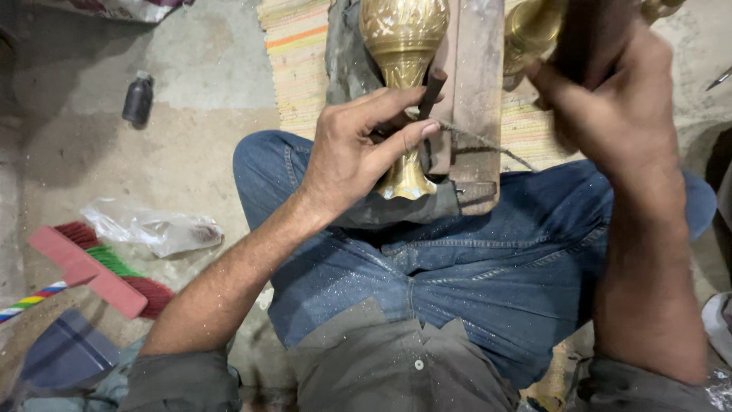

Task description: The person sits cross-legged on the floor with an ornate brass vase held against a cloth-covered board on their lap. They hold a steel punch against the vase's surface and repeatedly strike it with a wooden mallet, repositioning the punch around the vase's neck and body to work the brass.

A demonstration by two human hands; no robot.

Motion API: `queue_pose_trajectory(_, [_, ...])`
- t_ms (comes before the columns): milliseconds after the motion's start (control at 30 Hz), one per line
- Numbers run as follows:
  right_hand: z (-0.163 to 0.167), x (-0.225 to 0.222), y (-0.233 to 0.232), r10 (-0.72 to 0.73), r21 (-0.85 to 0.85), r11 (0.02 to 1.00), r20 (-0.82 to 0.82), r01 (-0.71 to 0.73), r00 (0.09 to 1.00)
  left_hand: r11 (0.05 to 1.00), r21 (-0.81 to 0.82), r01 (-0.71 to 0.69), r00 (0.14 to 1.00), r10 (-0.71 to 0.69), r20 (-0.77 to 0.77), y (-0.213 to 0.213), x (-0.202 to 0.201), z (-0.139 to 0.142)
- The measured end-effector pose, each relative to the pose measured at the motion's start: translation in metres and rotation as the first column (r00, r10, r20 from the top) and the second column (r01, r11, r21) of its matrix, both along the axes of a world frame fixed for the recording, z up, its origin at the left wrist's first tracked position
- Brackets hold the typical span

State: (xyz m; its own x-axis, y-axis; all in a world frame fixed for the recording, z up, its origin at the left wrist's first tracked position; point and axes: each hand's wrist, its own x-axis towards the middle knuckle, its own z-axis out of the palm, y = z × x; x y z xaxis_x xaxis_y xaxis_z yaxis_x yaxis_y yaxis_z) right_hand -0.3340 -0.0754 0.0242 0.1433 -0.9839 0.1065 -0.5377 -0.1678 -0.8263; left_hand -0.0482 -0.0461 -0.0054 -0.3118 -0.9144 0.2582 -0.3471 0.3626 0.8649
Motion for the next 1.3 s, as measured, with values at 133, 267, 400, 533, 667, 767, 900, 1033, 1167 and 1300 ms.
queue_pose_trajectory(133, [-0.004,-0.001,0.0,0.095,-0.255,0.929,-0.54,-0.27,0.837,0.997,-0.082,0.005,1.0,-0.007,-0.019,0.0,0.0,-0.001])
queue_pose_trajectory(267, [-0.009,0.0,-0.002,0.069,-0.125,0.987,-0.216,-0.097,0.974,1.0,-0.006,0.009,1.0,-0.009,-0.022,-0.001,0.0,-0.002])
queue_pose_trajectory(400, [-0.005,0.0,0.003,0.032,-0.284,0.927,-0.586,-0.243,0.809,0.997,-0.069,0.022,1.0,-0.023,-0.012,-0.002,0.001,-0.003])
queue_pose_trajectory(533, [0.002,0.003,0.005,0.048,-0.122,0.989,-0.278,-0.085,0.959,1.0,0.013,0.024,0.999,-0.024,-0.031,-0.002,0.001,-0.003])
queue_pose_trajectory(667, [0.0,0.002,0.005,0.038,-0.171,0.979,-0.399,-0.115,0.916,0.999,-0.034,0.034,0.999,-0.035,-0.033,-0.002,0.002,-0.003])
queue_pose_trajectory(767, [-0.009,-0.007,0.007,0.076,-0.214,0.955,-0.491,-0.205,0.868,1.0,-0.006,0.025,0.999,-0.026,-0.028,-0.002,0.002,-0.003])
queue_pose_trajectory(900, [-0.021,-0.019,0.005,0.121,-0.228,0.952,-0.337,-0.205,0.934,0.998,-0.043,0.043,0.999,-0.044,-0.028,-0.003,0.003,-0.001])
queue_pose_trajectory(1033, [-0.018,-0.017,0.002,0.125,-0.102,0.982,-0.275,-0.159,0.953,0.999,-0.003,0.038,0.999,-0.038,-0.032,-0.005,0.004,-0.001])
queue_pose_trajectory(1167, [-0.002,-0.005,0.005,0.059,-0.107,0.991,-0.208,-0.083,0.976,0.999,-0.029,0.042,0.999,-0.042,-0.027,-0.005,0.005,-0.002])
queue_pose_trajectory(1300, [0.008,0.004,0.007,-0.027,-0.308,0.883,-0.787,-0.354,0.616,0.995,-0.072,0.074,0.994,-0.079,-0.071,-0.003,0.007,-0.002])
